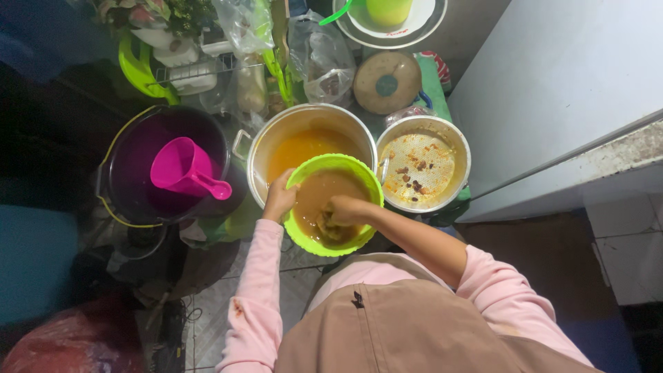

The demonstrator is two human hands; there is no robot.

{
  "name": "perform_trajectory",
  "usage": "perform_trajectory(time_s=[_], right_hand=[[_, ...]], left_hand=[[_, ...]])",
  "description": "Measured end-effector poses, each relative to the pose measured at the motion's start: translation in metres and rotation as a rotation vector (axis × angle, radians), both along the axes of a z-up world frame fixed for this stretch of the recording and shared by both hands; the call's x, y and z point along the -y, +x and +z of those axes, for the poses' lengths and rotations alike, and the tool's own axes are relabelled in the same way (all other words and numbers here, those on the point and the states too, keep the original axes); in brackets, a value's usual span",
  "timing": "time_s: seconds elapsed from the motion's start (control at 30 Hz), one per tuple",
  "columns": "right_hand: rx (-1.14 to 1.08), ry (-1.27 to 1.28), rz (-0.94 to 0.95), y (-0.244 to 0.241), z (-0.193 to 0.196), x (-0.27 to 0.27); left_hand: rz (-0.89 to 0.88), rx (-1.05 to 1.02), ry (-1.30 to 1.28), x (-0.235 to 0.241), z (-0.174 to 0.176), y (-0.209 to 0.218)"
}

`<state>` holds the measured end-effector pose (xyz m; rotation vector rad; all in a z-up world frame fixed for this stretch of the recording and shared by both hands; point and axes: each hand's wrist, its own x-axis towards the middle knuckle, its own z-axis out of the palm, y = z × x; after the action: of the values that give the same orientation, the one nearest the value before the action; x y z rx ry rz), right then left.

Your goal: The person repeatedly washes small brown food items by hand in a green bowl of water, then transfers them into a metal strainer. The process is repeated multiple times with the same batch of items.

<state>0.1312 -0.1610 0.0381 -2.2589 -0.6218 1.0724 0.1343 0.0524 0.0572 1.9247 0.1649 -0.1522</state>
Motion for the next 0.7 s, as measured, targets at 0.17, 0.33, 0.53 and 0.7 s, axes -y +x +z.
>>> perform_trajectory(time_s=[0.17,0.33,0.53,0.7], right_hand=[[-0.782,0.598,-0.282,0.009,0.01,0.006],[-0.792,0.544,-0.303,0.009,0.017,0.004],[0.349,0.139,-0.028,-0.014,0.032,-0.01],[0.829,-0.151,0.162,-0.037,0.032,-0.018]], left_hand=[[0.004,-0.024,0.004,0.0,0.0,0.0],[-0.014,0.031,0.014,-0.001,-0.004,0.0],[-0.027,0.077,0.005,-0.003,-0.007,-0.001],[-0.024,0.049,-0.023,-0.002,-0.008,0.0]])
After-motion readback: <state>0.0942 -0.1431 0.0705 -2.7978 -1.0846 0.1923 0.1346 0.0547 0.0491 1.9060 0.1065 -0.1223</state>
